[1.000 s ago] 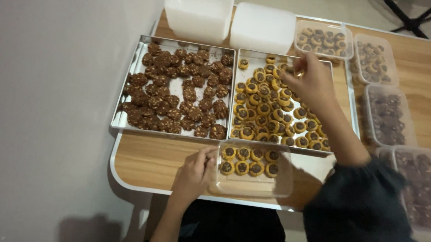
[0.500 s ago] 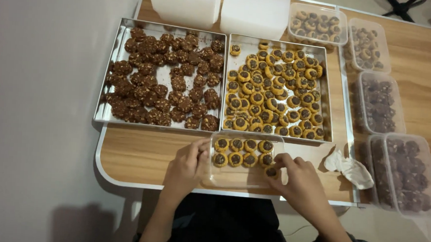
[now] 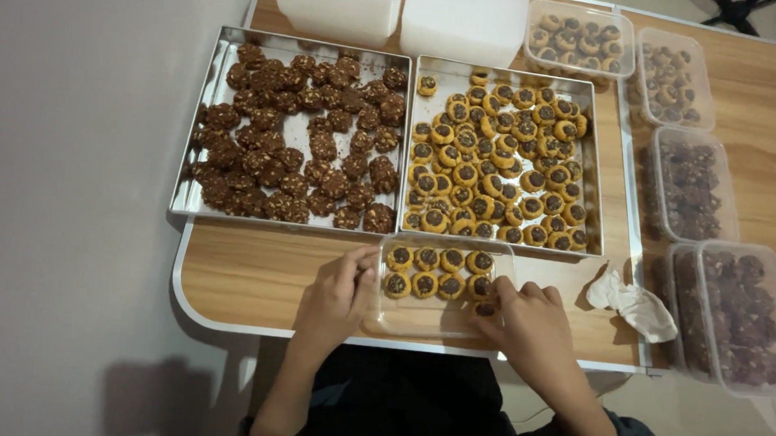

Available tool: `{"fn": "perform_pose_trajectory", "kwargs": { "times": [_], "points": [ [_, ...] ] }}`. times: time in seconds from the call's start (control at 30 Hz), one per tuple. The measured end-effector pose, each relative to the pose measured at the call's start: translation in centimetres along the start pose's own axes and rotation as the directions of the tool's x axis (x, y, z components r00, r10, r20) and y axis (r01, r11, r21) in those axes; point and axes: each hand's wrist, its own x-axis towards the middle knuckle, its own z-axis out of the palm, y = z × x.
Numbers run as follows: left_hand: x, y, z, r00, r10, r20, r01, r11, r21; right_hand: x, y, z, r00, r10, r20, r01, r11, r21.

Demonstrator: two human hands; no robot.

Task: Wiping a plastic container with a cloth and then packing cookies into it from a tray.

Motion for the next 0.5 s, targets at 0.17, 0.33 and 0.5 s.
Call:
{"fn": "perform_pose_trajectory", "kwargs": {
  "times": [0.17,0.33,0.5],
  "points": [
    [0.1,-0.1,0.0,1.0,0.023,0.001,-0.023,1.0,-0.004,0.0,-0.3,-0.7,1.0,-0.009,0.028,0.009,1.0,-0.001],
    [0.0,-0.4,0.2,1.0,0.02,0.002,-0.02,1.0,0.009,0.2,-0.3,-2.2,0.991,0.011,0.132,-0.021,0.997,0.074],
    [0.1,-0.4,0.1,0.996,0.091,-0.025,-0.091,0.996,0.014,-0.1,-0.3,-2.9,0.992,0.038,0.124,-0.055,0.989,0.136]
  ]
}}
